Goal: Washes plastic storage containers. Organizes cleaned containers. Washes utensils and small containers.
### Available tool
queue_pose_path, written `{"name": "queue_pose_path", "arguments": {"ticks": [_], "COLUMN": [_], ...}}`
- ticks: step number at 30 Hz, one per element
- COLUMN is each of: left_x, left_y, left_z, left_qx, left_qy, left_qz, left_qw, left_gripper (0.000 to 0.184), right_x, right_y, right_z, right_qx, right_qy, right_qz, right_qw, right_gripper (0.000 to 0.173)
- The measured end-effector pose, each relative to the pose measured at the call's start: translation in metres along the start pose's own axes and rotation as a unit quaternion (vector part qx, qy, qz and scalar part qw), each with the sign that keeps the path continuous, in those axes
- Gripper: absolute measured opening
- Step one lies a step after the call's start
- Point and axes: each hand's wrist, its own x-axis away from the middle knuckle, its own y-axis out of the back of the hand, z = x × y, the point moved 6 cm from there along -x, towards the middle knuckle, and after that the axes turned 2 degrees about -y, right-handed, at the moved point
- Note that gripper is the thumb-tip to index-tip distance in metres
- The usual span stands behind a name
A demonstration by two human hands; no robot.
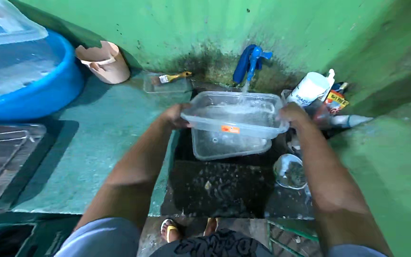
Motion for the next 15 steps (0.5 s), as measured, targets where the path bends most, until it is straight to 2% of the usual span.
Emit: {"name": "queue_pose_path", "arguments": {"ticks": [2, 6, 10, 13, 15], "left_x": [-0.019, -0.055, -0.071, -0.077, -0.085], "left_y": [-0.030, -0.087, -0.128, -0.139, -0.141], "left_z": [0.029, 0.068, 0.087, 0.086, 0.082], "left_qx": [0.007, -0.071, -0.112, -0.203, -0.193], "left_qy": [-0.007, 0.005, 0.037, 0.035, 0.037], "left_qz": [0.040, 0.013, 0.027, 0.033, 0.011], "left_qw": [0.999, 0.997, 0.993, 0.978, 0.980], "left_gripper": [0.042, 0.044, 0.040, 0.039, 0.037], "right_x": [0.026, 0.066, 0.099, 0.118, 0.130], "right_y": [0.041, 0.079, 0.085, 0.082, 0.079], "right_z": [0.018, 0.038, 0.038, 0.021, 0.004], "right_qx": [0.074, 0.121, 0.152, 0.152, 0.145], "right_qy": [0.002, 0.013, 0.049, 0.066, 0.089], "right_qz": [-0.048, -0.130, -0.157, -0.154, -0.160], "right_qw": [0.996, 0.984, 0.975, 0.974, 0.972], "right_gripper": [0.040, 0.045, 0.046, 0.048, 0.051]}}
